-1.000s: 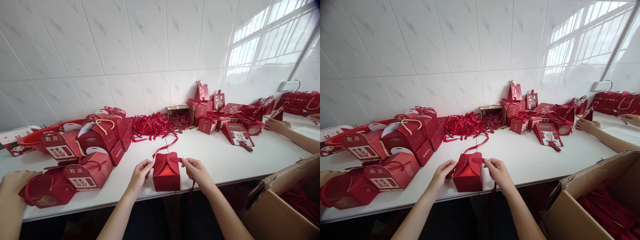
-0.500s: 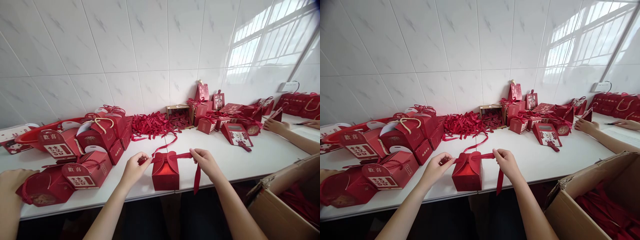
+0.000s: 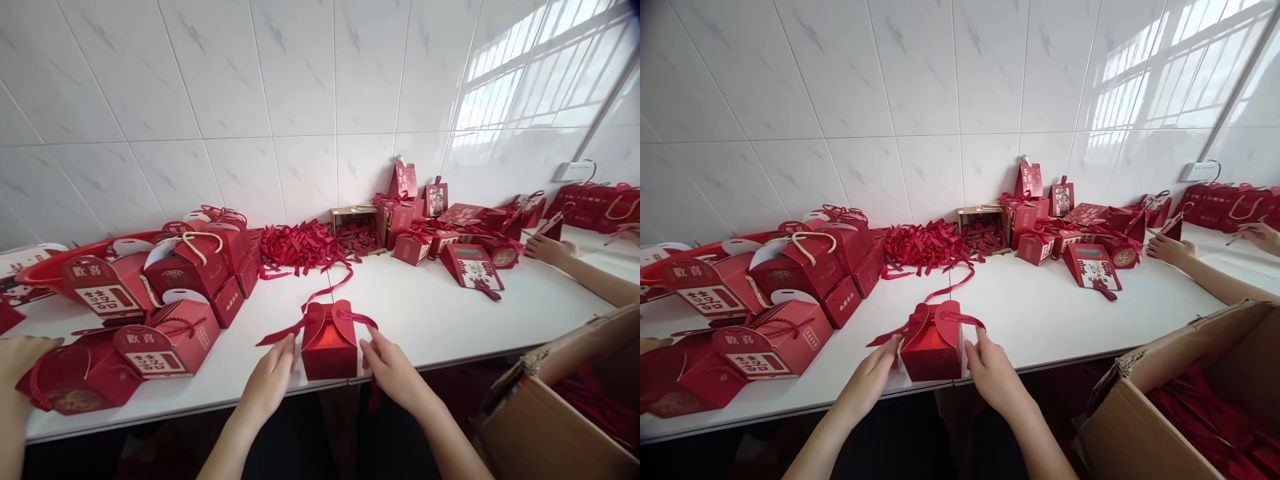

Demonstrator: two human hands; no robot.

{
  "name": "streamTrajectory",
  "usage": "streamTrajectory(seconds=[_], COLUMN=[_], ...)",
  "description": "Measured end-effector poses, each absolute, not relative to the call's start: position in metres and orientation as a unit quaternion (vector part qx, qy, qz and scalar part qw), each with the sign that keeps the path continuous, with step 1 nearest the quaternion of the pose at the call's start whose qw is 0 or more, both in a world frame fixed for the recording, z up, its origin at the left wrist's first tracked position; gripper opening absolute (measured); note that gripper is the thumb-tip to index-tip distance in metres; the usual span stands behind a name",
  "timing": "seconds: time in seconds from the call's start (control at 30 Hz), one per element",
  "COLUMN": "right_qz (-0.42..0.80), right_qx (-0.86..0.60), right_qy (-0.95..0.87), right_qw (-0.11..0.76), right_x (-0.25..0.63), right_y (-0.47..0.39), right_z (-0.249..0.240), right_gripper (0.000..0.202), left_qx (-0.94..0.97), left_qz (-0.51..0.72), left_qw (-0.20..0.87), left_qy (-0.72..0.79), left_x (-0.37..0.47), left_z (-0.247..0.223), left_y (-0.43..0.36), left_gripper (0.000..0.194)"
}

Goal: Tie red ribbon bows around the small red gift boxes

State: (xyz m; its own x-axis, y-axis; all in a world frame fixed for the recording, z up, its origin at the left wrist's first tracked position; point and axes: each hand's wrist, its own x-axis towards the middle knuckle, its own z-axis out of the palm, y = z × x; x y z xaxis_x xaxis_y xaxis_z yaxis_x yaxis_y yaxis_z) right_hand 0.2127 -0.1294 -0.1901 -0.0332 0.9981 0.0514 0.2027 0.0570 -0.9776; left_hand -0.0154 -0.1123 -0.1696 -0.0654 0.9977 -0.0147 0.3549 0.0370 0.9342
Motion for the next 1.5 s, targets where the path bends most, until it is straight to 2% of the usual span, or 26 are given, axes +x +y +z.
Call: streamTrajectory(seconds=[0.1,0.2,0.3,0.43,0.6,0.97,1.2,1.33,1.5], right_qz=[0.553,0.679,0.744,0.743,0.727,0.618,0.401,0.353,0.355], right_qx=[-0.457,-0.275,-0.139,-0.109,-0.170,-0.320,-0.351,-0.345,-0.315], right_qy=[-0.400,-0.194,0.017,0.135,0.047,-0.089,-0.227,-0.338,-0.446], right_qw=[0.571,0.652,0.654,0.646,0.664,0.712,0.815,0.802,0.759], right_x=[0.211,0.208,0.201,0.193,0.194,0.207,0.218,0.222,0.215], right_y=[-0.122,-0.117,-0.112,-0.108,-0.111,-0.108,-0.095,-0.084,-0.078], right_z=[-0.199,-0.199,-0.193,-0.190,-0.196,-0.194,-0.143,-0.107,-0.063], right_gripper=[0.036,0.036,0.022,0.018,0.010,0.013,0.027,0.028,0.032], left_qx=[0.434,0.325,0.183,0.078,0.063,0.077,0.253,0.346,0.482], left_qz=[0.514,0.589,0.596,0.599,0.631,0.689,0.727,0.736,0.690], left_qw=[0.482,0.606,0.700,0.729,0.708,0.638,0.553,0.488,0.439], left_qy=[0.561,0.424,0.348,0.322,0.310,0.335,0.318,0.316,0.314], left_x=[-0.015,-0.010,-0.003,0.003,0.001,-0.004,-0.012,-0.008,0.006], left_z=[-0.171,-0.168,-0.164,-0.161,-0.160,-0.147,-0.104,-0.078,-0.045], left_y=[-0.102,-0.098,-0.097,-0.096,-0.102,-0.098,-0.076,-0.068,-0.069], left_gripper=[0.033,0.026,0.013,0.010,0.014,0.013,0.009,0.018,0.015])
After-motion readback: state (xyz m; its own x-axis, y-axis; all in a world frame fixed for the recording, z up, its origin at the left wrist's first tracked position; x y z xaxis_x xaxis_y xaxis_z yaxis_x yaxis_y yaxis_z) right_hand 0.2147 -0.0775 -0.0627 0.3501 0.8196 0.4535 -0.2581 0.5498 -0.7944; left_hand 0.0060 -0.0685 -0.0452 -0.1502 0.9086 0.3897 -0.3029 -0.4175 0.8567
